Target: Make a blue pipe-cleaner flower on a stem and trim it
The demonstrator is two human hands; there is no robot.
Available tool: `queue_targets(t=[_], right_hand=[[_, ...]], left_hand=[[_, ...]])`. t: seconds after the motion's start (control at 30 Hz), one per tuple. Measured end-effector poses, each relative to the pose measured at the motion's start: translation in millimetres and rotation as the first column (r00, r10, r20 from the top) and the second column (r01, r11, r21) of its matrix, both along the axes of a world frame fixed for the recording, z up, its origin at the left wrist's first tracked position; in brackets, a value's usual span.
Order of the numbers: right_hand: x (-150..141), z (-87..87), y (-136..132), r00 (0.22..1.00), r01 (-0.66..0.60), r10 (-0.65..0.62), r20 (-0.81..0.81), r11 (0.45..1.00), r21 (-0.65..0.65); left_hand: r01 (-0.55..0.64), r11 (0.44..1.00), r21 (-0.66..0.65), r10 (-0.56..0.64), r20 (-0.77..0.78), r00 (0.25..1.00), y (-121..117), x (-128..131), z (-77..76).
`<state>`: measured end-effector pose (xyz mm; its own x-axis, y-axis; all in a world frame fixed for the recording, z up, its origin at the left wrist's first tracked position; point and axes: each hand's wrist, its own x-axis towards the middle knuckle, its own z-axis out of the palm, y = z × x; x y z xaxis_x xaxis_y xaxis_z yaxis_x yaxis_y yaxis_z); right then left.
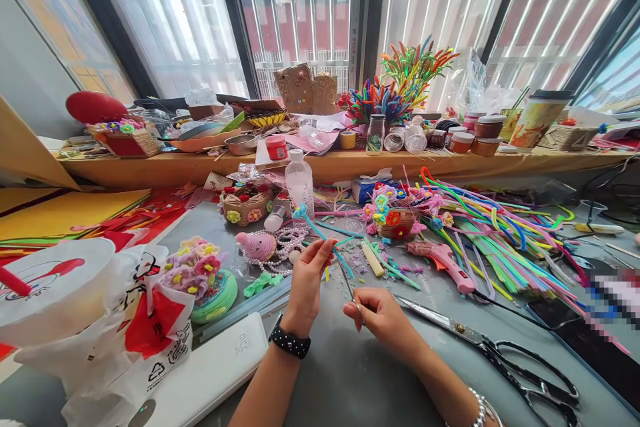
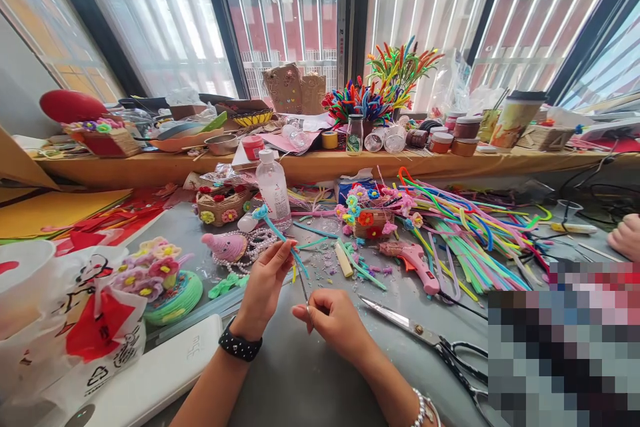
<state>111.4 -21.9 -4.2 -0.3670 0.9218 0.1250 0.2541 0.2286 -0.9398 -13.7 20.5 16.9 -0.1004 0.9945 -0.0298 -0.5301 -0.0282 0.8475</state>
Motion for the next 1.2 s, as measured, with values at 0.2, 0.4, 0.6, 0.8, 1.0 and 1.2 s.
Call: queue_targets(t=[0.2,0.4,0.6,0.8,1.0,1.2], right_hand=[[9,-5.0,1,0.997,-0.013,0.011,-0.075,1.0,-0.017],[12,-4.3,-1,0.994,-0.098,0.096,-0.045,0.995,-0.028],[12,-1.8,-5,0.985,-0.167,0.165,0.047,0.985,0.034],[12,-1.8,-7,0.985,-0.169,0.166,0.054,0.983,0.069],[10,0.2,-7,0.993,-0.1,0.094,0.076,0.992,0.076],[8,-1.0,-6,0.999,0.005,-0.008,0.043,0.998,0.069]], left_hand=[[-0.012,1.0,0.003,0.012,0.054,0.998,-1,-2,1.9],[0.099,0.995,0.018,-0.099,-0.002,0.995,-3,-1,1.9],[0.169,0.986,0.0,-0.169,-0.039,0.985,-3,3,0.5],[0.209,0.978,0.008,-0.207,-0.085,0.975,-5,4,0.1],[0.179,0.984,0.013,-0.177,-0.101,0.979,-4,4,-0.7],[0.113,0.993,0.021,-0.112,-0.043,0.993,-2,2,-0.5]])
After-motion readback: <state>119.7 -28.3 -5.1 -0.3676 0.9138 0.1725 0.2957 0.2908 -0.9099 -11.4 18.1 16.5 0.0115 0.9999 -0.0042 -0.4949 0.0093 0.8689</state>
